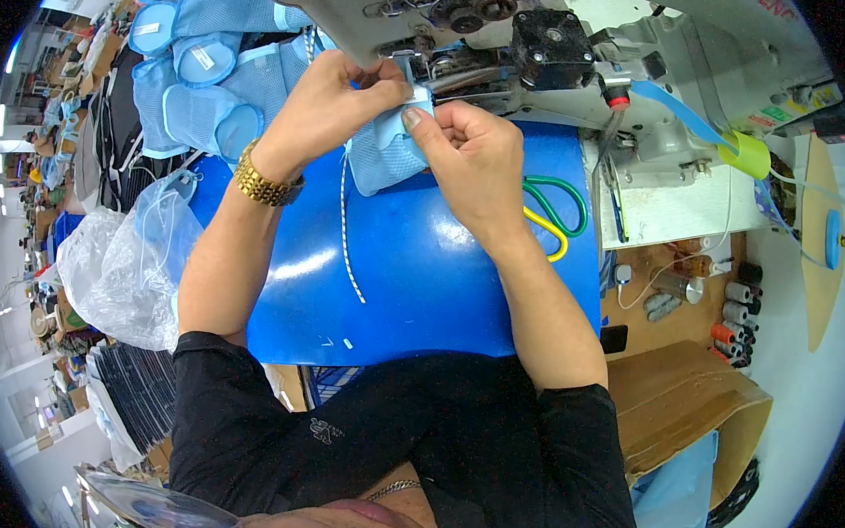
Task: Sewing and trimming blue mesh components using an industrial sewing machine.
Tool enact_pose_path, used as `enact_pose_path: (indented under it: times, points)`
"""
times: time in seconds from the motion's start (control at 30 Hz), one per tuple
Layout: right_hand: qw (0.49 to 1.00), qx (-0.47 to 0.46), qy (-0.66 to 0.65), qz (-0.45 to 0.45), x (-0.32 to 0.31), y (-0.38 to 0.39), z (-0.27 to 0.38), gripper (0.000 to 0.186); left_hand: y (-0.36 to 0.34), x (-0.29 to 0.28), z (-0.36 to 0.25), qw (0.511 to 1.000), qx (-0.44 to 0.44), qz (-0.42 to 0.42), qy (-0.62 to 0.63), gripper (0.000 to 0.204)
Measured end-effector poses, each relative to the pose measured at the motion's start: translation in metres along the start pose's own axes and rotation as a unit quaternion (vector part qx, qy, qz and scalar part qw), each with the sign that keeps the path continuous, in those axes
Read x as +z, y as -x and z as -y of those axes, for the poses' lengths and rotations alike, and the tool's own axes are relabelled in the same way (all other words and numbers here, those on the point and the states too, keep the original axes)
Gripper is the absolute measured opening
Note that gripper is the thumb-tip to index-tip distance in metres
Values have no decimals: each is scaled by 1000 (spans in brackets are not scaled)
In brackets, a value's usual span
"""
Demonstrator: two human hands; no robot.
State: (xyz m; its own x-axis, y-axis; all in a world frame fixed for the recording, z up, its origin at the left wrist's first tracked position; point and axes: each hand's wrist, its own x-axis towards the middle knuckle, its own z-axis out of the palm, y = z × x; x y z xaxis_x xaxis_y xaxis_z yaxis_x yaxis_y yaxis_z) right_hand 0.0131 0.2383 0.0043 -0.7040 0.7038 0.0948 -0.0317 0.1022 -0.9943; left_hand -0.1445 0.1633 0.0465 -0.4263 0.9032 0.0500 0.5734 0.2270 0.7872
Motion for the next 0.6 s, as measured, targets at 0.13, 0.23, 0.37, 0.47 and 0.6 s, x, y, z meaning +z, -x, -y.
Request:
enact_pose_path:
  times: [0.13,0.23,0.37,0.47,0.6]
  points:
    - [1000,-13,9,2,1,1,-2,24,0,0,-2,1000,1,8,3,27]
    - [1000,-12,7,0,3,1,-2,25,0,-1,2,1000,-1,10,14,27]
    - [999,12,-39,-2,7,2,-7,26,0,-1,1,999,-11,10,34,26]
    - [995,42,-88,-30,12,4,-13,27,-1,-2,-2,1000,1,8,25,26]
    - [984,51,-168,-36,16,5,-17,28,-1,-1,-1,999,13,-2,43,26]
